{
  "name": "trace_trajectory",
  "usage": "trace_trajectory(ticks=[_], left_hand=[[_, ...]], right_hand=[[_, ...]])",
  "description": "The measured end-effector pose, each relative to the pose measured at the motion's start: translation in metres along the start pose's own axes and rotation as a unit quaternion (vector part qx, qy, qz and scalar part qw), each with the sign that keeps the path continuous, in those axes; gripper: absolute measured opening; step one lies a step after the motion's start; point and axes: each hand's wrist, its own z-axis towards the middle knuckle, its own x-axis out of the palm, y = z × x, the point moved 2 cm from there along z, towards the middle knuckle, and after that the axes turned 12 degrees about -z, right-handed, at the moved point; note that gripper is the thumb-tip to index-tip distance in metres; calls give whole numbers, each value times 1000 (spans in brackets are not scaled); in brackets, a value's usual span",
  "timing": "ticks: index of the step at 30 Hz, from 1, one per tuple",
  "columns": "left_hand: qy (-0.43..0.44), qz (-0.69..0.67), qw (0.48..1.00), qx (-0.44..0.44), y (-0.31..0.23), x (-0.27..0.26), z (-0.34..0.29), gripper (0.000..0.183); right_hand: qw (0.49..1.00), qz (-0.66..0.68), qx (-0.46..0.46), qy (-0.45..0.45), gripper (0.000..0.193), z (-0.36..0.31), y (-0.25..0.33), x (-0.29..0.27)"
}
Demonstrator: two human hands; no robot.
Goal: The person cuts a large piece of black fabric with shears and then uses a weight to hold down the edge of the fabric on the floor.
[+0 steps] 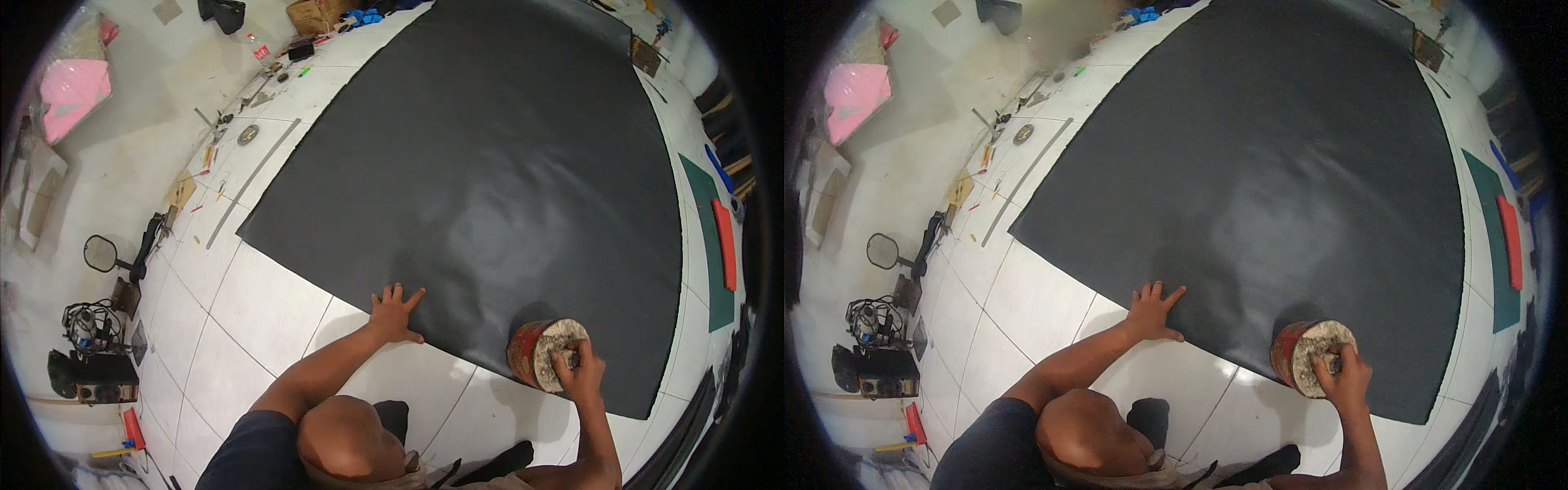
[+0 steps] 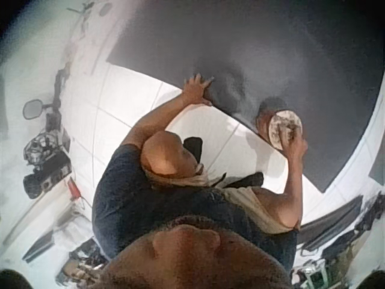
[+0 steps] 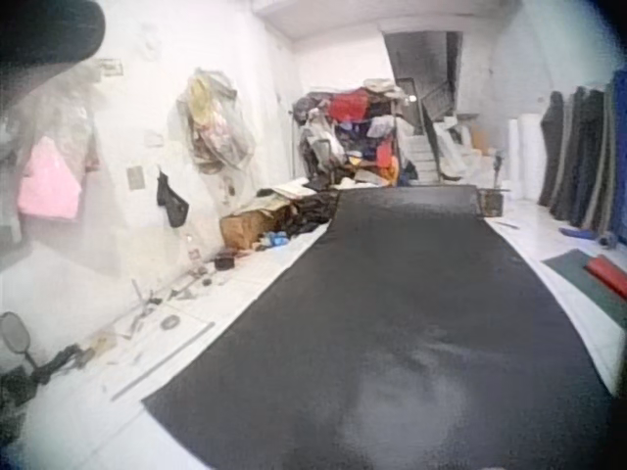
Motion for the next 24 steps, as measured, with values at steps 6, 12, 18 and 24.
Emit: trace_trajectory(ticks=[6, 12, 18, 24], left_hand=[[-65, -16, 997, 30, 2, 0, -11, 109], [-58, -163, 984, 42, 25, 51, -60, 60], [77, -199, 956, 199, -22, 104, -207, 54], [116, -164, 957, 210, -38, 89, -219, 56]], right_hand=[[919, 300, 198, -160, 26, -46, -39, -1], [962, 100, 93, 238, 22, -196, -54, 48], [972, 126, -108, 168, 37, -209, 28, 21], [964, 116, -161, 179, 31, -211, 28, 15]])
